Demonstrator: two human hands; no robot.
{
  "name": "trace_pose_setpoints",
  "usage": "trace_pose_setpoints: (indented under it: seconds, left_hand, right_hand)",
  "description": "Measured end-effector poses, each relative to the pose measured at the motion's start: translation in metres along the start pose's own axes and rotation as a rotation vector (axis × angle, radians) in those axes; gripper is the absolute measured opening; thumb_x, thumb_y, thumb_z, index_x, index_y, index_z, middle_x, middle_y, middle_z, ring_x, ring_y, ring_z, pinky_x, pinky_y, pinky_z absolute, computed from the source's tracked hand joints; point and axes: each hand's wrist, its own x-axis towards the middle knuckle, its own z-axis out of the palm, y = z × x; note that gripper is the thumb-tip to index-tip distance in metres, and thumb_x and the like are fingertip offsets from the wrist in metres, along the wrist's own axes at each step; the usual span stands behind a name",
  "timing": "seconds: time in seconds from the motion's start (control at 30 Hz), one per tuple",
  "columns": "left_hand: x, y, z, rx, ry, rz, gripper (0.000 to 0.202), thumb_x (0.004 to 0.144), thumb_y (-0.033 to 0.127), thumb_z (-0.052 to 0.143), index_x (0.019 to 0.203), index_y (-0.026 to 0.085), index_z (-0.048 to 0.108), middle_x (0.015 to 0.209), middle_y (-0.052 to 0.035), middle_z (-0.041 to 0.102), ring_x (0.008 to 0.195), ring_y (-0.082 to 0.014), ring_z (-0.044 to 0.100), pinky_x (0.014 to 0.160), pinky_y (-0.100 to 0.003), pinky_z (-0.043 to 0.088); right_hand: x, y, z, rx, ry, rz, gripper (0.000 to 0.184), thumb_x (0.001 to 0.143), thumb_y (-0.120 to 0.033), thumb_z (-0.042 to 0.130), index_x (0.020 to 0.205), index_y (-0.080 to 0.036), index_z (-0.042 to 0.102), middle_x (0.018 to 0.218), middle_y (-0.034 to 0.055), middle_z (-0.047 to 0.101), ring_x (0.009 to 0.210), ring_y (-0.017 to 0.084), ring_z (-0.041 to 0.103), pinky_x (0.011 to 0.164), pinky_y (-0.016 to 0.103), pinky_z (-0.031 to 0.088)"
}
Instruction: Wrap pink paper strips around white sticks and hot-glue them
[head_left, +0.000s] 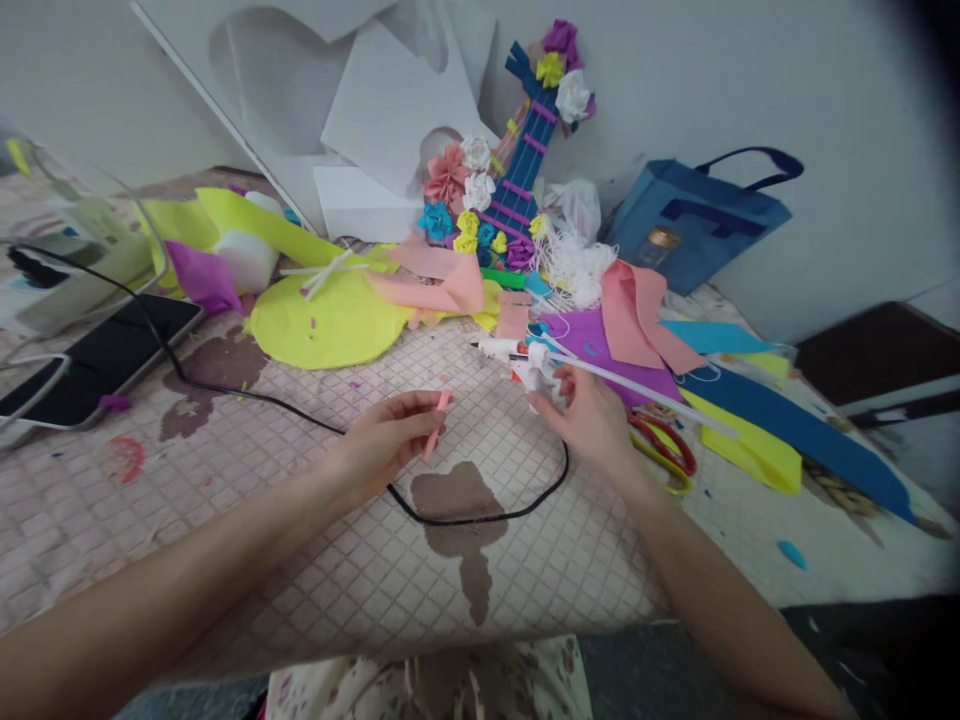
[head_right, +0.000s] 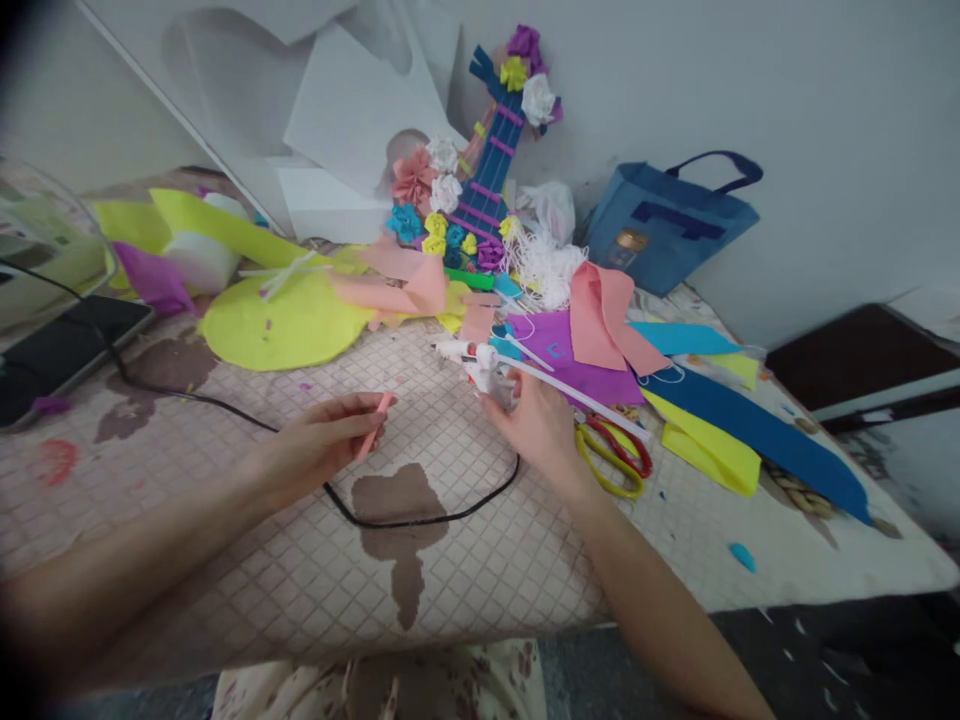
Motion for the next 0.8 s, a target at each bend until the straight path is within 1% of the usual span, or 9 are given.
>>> trace_pose_setpoints:
  seconds: [0.1, 0.17, 0.27, 0.37, 0.43, 0.5, 0.57, 0.67, 0.8]
  left_hand:
    - [0.000, 0.001, 0.002, 0.017, -0.004, 0.000, 0.019, 0.068, 0.016, 0.075, 0.085, 0.011, 0.067, 0.073, -0.0002, 0.058, 0.061, -0.0059, 0.052, 0.052, -0.017, 0.039]
    - [-0.001, 0.001, 0.002, 0.028, 0.004, -0.005, 0.020, 0.068, 0.016, 0.075, 0.086, 0.011, 0.067, 0.077, -0.0014, 0.059, 0.066, -0.0070, 0.054, 0.053, -0.017, 0.039]
    - [0.000, 0.001, 0.001, 0.031, 0.016, -0.012, 0.022, 0.069, 0.016, 0.075, 0.088, 0.011, 0.066, 0.081, -0.0021, 0.060, 0.068, -0.0073, 0.055, 0.055, -0.017, 0.040]
    - [0.001, 0.002, -0.001, 0.023, 0.006, 0.007, 0.024, 0.069, 0.016, 0.075, 0.090, 0.011, 0.065, 0.081, -0.0016, 0.060, 0.067, -0.0066, 0.054, 0.055, -0.016, 0.040]
    - [0.001, 0.004, -0.003, 0.009, -0.001, 0.029, 0.025, 0.069, 0.015, 0.075, 0.092, 0.012, 0.064, 0.080, -0.0013, 0.060, 0.066, -0.0064, 0.054, 0.055, -0.016, 0.041]
    - [0.002, 0.006, -0.004, -0.016, -0.006, 0.047, 0.027, 0.070, 0.014, 0.074, 0.094, 0.012, 0.063, 0.079, -0.0011, 0.060, 0.067, -0.0066, 0.055, 0.056, -0.016, 0.041]
    - [0.002, 0.008, -0.005, -0.039, -0.002, 0.056, 0.029, 0.070, 0.012, 0.073, 0.097, 0.013, 0.062, 0.079, -0.0012, 0.061, 0.067, -0.0069, 0.056, 0.057, -0.016, 0.042]
    - [0.004, 0.010, -0.007, -0.057, 0.010, 0.061, 0.031, 0.071, 0.010, 0.072, 0.100, 0.013, 0.061, 0.081, -0.0016, 0.061, 0.068, -0.0071, 0.057, 0.058, -0.016, 0.044]
    - [0.005, 0.010, -0.009, -0.064, 0.003, 0.075, 0.028, 0.073, 0.011, 0.071, 0.099, 0.013, 0.062, 0.082, -0.0017, 0.061, 0.068, -0.0062, 0.057, 0.059, -0.016, 0.044]
  right_hand:
    - [0.011, 0.001, 0.013, 0.258, -0.072, -0.047, 0.044, 0.078, -0.048, 0.060, 0.107, -0.015, 0.057, 0.084, 0.0067, 0.065, 0.068, 0.020, 0.058, 0.058, 0.029, 0.041]
    - [0.017, -0.002, 0.021, 0.335, -0.135, -0.049, 0.035, 0.078, -0.042, 0.060, 0.100, -0.014, 0.061, 0.083, 0.0068, 0.066, 0.069, 0.019, 0.058, 0.060, 0.029, 0.042]
    - [0.020, -0.007, 0.027, 0.382, -0.142, -0.002, 0.028, 0.078, -0.038, 0.059, 0.090, -0.013, 0.065, 0.082, 0.0073, 0.067, 0.070, 0.020, 0.058, 0.063, 0.031, 0.044]
    - [0.013, -0.014, 0.019, 0.490, -0.129, 0.069, 0.029, 0.079, -0.040, 0.058, 0.087, -0.013, 0.066, 0.076, 0.0058, 0.067, 0.067, 0.020, 0.058, 0.059, 0.030, 0.044]
    - [0.005, -0.020, 0.008, 0.551, -0.154, 0.120, 0.032, 0.080, -0.043, 0.056, 0.085, -0.013, 0.067, 0.064, 0.0030, 0.063, 0.057, 0.017, 0.055, 0.052, 0.028, 0.042]
    - [-0.005, -0.026, -0.002, 0.587, -0.205, 0.113, 0.033, 0.083, -0.044, 0.052, 0.087, -0.015, 0.067, 0.056, 0.0008, 0.058, 0.049, 0.015, 0.052, 0.047, 0.027, 0.041]
    - [-0.014, -0.031, -0.009, 0.590, -0.190, 0.011, 0.031, 0.084, -0.043, 0.052, 0.090, -0.017, 0.067, 0.063, 0.0023, 0.062, 0.055, 0.017, 0.056, 0.052, 0.029, 0.045]
    - [-0.021, -0.036, -0.011, 0.520, -0.116, -0.188, 0.022, 0.084, -0.041, 0.053, 0.088, -0.021, 0.063, 0.081, 0.0052, 0.066, 0.076, 0.023, 0.062, 0.066, 0.034, 0.049]
    - [-0.022, -0.044, -0.013, 0.419, -0.121, -0.336, 0.015, 0.086, -0.035, 0.052, 0.078, -0.022, 0.053, 0.073, 0.0025, 0.058, 0.068, 0.019, 0.058, 0.059, 0.030, 0.047]
